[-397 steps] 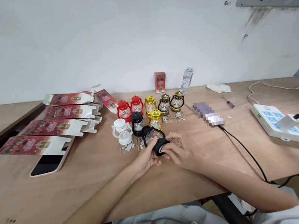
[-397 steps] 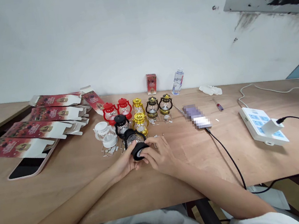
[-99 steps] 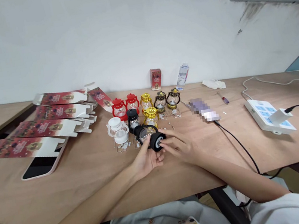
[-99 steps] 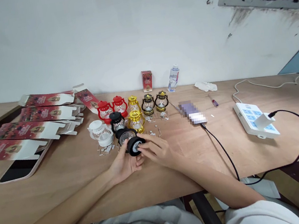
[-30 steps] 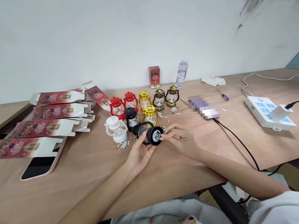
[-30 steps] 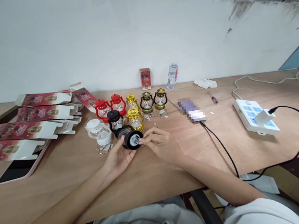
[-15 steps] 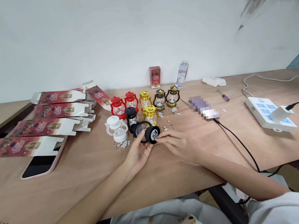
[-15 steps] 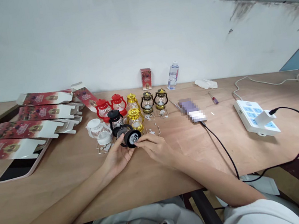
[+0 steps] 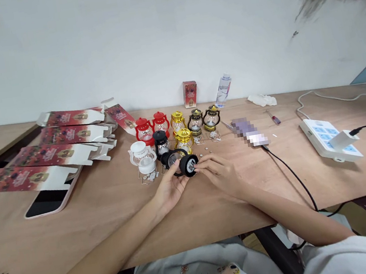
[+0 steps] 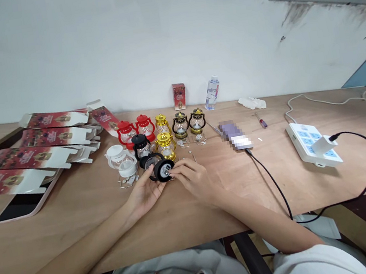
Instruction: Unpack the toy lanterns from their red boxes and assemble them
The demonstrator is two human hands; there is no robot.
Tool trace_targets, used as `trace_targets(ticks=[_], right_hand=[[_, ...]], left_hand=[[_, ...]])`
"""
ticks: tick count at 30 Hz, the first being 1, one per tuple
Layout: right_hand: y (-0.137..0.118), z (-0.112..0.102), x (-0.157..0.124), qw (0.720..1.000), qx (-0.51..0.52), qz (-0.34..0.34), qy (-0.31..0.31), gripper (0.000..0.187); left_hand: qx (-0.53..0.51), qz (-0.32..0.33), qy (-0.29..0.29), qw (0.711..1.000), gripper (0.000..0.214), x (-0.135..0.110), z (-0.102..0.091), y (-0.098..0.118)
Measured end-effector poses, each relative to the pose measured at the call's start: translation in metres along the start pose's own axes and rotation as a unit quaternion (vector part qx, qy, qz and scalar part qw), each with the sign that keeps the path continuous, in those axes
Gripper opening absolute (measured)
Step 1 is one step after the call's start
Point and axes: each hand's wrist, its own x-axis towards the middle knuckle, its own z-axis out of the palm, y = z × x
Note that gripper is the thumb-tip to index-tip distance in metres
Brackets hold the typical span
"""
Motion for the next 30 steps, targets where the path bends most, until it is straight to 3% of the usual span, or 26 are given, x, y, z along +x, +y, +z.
trace_targets(ticks=[5,11,17,30], right_hand=[[0.0033,0.0003,-0.0024,1.0,0.024,0.009,-0.005,0.018],[0.0011,0.0016,-0.0033,0.999,-0.014,-0.045,-0.024,0.023],[0.0007,0.0,-0.004,0.995,-0.054,-0.054,-0.058,0.032],[0.0034,-0.0002,-0.0039,0.998,-0.044,-0.043,-0.015,0.028]], left_hand=[[0.012,-0.004,0.0,1.0,0.015,0.0014,-0.0021,-0.001],[0.01,0.004,-0.001,1.0,0.011,0.003,-0.0041,-0.0013],[0.008,0.011,-0.002,1.0,0.004,0.0042,-0.0044,-0.0004],[0.013,-0.01,0.002,1.0,0.006,0.003,-0.0032,-0.0014]])
